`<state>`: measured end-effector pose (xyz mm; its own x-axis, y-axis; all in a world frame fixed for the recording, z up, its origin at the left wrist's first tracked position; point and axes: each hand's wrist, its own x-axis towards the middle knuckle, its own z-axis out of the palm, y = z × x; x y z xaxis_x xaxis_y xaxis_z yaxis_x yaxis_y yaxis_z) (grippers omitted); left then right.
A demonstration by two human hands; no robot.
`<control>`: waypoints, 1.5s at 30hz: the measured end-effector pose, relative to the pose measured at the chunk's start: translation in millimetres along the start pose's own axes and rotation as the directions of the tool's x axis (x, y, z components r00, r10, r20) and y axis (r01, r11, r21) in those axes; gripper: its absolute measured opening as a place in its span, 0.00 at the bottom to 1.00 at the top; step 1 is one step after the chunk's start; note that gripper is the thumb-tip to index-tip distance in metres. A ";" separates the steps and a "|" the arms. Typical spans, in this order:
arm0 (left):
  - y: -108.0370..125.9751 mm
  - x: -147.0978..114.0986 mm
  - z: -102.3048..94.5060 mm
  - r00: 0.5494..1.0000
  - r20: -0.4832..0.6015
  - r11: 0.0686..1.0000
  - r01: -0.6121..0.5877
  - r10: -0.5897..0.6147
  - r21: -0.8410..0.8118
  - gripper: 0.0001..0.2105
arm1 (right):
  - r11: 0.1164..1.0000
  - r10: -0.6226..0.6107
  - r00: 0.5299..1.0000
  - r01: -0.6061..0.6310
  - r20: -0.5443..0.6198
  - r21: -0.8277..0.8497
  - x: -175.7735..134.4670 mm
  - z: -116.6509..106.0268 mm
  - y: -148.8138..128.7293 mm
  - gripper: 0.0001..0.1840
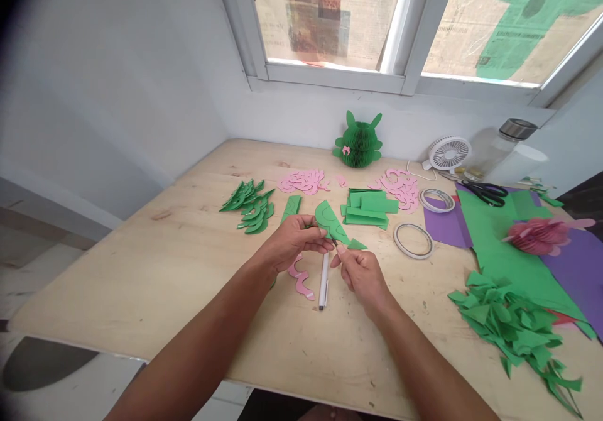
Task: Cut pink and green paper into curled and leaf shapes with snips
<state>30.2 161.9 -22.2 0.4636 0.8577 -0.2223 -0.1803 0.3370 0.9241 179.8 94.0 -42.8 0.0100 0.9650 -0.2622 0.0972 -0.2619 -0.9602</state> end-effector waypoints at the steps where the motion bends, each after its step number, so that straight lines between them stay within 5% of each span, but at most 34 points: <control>1: -0.1 0.0 0.0 1.000 0.001 1.000 0.000 0.000 -0.002 0.05 | 1.000 0.001 1.000 -0.001 -0.002 0.006 0.1 0.1 0.1 0.25; 21: -5.6 1.0 6.8 0.997 -0.074 1.000 -0.005 0.003 -0.029 0.07 | 0.999 0.007 1.000 -0.007 -0.023 0.034 3.7 -1.6 5.4 0.24; 45: -14.4 1.1 15.8 0.990 -0.143 0.997 -0.021 0.009 -0.077 0.05 | 0.987 -0.130 0.986 0.119 -0.104 -0.109 7.9 -4.0 14.5 0.25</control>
<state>47.0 151.8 -30.8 0.3331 0.9076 -0.2558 -0.2560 0.3481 0.9018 185.3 97.9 -58.4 0.1008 0.9873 -0.1232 0.2054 -0.1418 -0.9684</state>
